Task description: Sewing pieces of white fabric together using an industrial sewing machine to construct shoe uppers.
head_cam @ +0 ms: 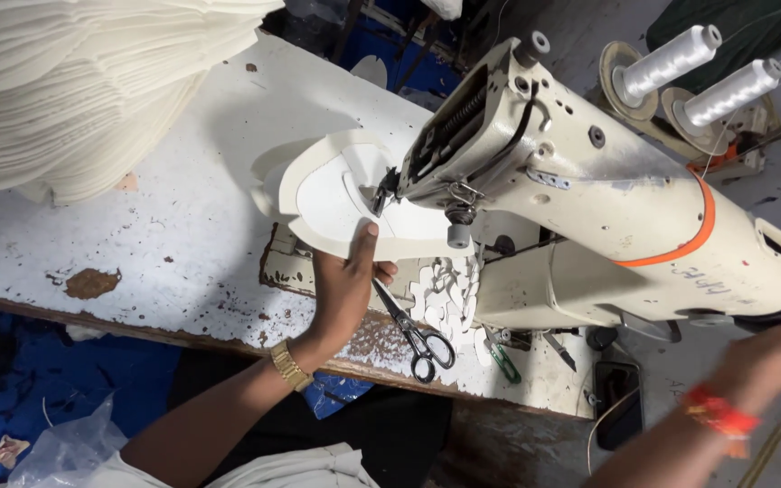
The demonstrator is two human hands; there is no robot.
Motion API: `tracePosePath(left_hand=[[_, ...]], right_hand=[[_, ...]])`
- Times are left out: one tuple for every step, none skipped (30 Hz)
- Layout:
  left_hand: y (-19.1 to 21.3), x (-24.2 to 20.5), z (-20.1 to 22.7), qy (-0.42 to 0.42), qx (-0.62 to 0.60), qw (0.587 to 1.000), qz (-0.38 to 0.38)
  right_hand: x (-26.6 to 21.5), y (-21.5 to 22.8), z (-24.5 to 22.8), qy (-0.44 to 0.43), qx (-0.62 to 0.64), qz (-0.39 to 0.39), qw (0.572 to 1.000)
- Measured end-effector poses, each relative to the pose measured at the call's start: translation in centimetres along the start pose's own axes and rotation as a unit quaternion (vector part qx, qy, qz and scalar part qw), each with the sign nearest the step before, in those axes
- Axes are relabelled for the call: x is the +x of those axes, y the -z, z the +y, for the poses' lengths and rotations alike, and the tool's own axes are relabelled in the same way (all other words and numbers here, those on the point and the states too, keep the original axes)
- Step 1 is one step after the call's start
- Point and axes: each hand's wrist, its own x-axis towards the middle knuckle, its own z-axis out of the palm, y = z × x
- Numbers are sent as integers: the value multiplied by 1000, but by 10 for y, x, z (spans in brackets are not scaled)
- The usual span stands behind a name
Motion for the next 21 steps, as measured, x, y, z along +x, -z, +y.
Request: tracePosePath(left_hand=[[-1,0,2,-2,-1,1000,0],[-4,-2,3,9,-15,1000,-3],[-6,-5,3,19,-29,999,-7],[-6,-9,-1,20,-29,999,-5],[-7,-13,-4,33,-4,999,-21],[-9,-15,-8,45,20,998,-42],[-2,-19,-16,44,20,998,-44],[4,-24,-25,38,61,993,-94],[11,-30,-34,32,102,984,-144],[20,-26,-31,30,103,984,-141],[29,-21,-28,28,208,975,-74],[39,-17,-25,28,312,950,-9],[47,-3,-2,26,314,949,-10],[56,10,21,-151,446,882,25],[66,21,44,-320,554,767,53],[72,35,52,-318,556,766,55],[79,49,61,-329,562,759,27],[83,67,71,-345,564,750,-1],[91,74,64,-349,564,748,1],[97,83,57,-317,552,770,-54],[103,93,49,-283,537,787,-110]], right_hand=[[-34,-16,-21,0,17,8,1000],[-69,-26,-45,1,34,14,999],[-105,-31,-72,2,51,19,999],[-124,-30,-74,1,51,17,999],[-142,-29,-75,-7,18,21,1000],[-159,-27,-77,-13,-17,29,999],[-185,-27,-82,-12,-17,32,999],[-208,-27,-87,34,-68,39,996],[-232,-28,-92,81,-118,46,989],[-266,-28,-94,81,-114,45,989],[-299,-27,-96,41,-140,-87,985],[-336,-25,-99,3,-164,-216,962],[-351,-37,-120,2,-162,-215,963],[-368,-47,-143,4,-192,-308,932],[-385,-56,-167,5,-219,-397,891],[-392,-57,-169,4,-217,-400,890],[-400,-58,-172,14,-240,-433,869],[-406,-63,-173,27,-262,-460,848],[-406,-62,-170,30,-259,-458,850],[-405,-61,-167,40,-262,-473,840],[-403,-61,-163,49,-265,-488,830]])
